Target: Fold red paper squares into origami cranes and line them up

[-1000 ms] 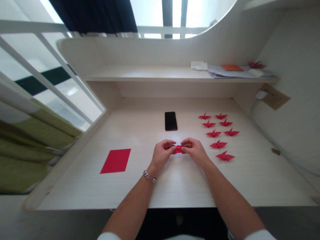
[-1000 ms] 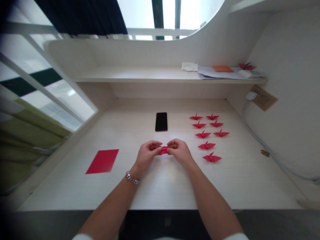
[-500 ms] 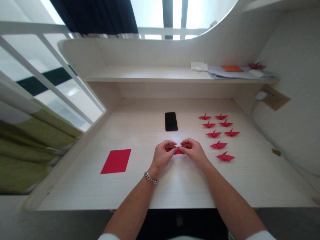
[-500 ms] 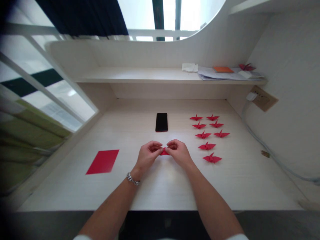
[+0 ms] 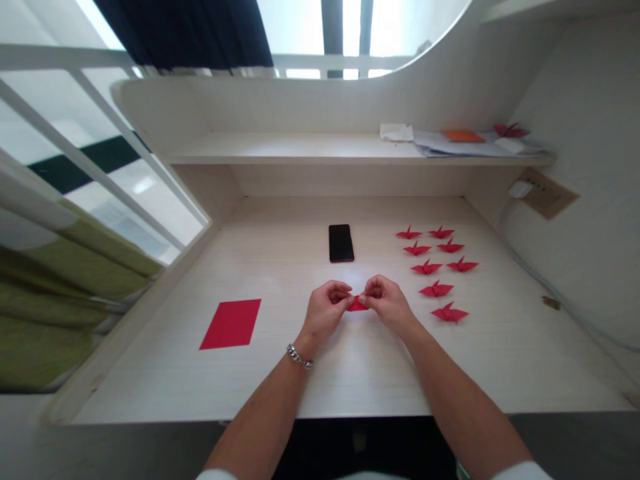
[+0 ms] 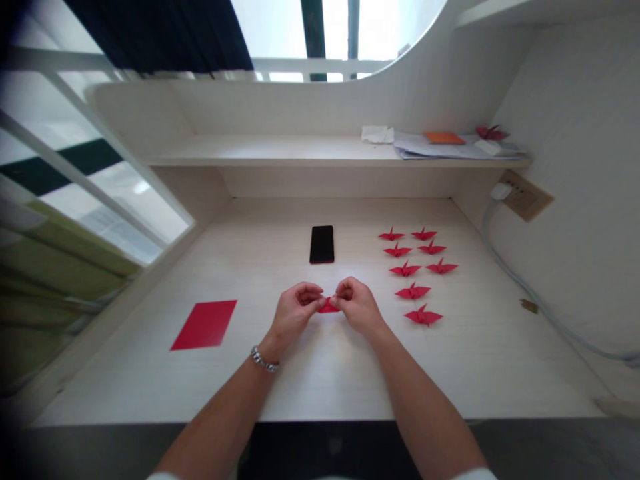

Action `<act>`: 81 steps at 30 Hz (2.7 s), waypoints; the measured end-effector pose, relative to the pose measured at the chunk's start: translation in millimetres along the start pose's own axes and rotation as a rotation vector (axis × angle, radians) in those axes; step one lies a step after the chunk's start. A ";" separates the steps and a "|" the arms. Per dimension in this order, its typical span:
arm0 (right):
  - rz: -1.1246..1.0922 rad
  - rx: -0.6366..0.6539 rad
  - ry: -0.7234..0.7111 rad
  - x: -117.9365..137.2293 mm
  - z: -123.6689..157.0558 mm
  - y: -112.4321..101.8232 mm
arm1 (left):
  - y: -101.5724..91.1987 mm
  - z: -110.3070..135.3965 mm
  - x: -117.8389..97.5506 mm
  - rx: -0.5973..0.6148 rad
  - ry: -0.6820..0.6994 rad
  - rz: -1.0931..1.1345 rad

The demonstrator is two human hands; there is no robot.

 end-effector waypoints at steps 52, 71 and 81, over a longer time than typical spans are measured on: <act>0.098 0.036 -0.002 5.3 1.8 0.6 | 6.5 0.0 -5.6 0.075 -0.032 -0.080; 0.029 0.052 0.018 7.3 4.0 0.3 | 7.4 3.0 -11.1 0.073 -0.004 -0.074; 0.293 -0.043 -0.125 17.9 6.9 -3.5 | 3.9 2.2 -5.8 0.053 -0.049 0.135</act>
Point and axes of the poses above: each hand's wrist, its own z-axis away from the middle knuckle, its own y-axis out of the palm, x = y × z, the point moved 7 cm from there along -z, towards the middle knuckle, and after that the axes turned 11 degrees about z, right-handed, at the moved point
